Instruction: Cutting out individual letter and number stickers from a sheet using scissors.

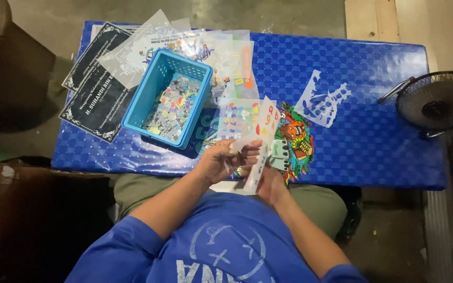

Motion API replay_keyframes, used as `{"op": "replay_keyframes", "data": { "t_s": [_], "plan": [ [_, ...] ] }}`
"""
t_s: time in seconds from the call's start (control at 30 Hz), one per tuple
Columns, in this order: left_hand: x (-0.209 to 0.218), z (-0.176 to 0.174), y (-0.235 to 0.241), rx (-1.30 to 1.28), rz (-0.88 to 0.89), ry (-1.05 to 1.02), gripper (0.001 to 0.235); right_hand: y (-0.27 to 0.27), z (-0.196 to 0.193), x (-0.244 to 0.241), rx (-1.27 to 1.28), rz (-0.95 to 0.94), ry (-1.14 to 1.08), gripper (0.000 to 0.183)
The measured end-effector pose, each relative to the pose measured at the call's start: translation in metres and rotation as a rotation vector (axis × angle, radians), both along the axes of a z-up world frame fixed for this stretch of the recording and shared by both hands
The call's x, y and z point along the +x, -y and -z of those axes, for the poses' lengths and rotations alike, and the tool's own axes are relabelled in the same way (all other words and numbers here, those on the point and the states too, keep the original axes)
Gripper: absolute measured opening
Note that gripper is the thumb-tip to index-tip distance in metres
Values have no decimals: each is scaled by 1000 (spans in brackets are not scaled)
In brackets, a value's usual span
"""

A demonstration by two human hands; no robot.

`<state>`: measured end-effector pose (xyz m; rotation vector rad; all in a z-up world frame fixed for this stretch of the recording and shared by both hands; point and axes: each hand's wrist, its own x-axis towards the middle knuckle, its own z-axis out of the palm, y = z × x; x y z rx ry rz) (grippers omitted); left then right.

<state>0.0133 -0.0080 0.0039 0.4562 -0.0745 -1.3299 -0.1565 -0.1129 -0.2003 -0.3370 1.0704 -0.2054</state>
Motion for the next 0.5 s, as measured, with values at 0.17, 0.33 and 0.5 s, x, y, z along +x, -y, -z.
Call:
{"op": "replay_keyframes", "data": {
  "t_s": [0.17, 0.33, 0.5],
  "plan": [
    [8, 43, -6, 53, -24, 63, 3, 25, -55, -15, -250, 71, 283, 24],
    [21, 74, -3, 218, -45, 398, 8, 65, -46, -40, -614, 280, 111, 18],
    [28, 64, -8, 451, 50, 962, 76, 103, -9, -75, -937, 241, -33, 11]
  ]
}}
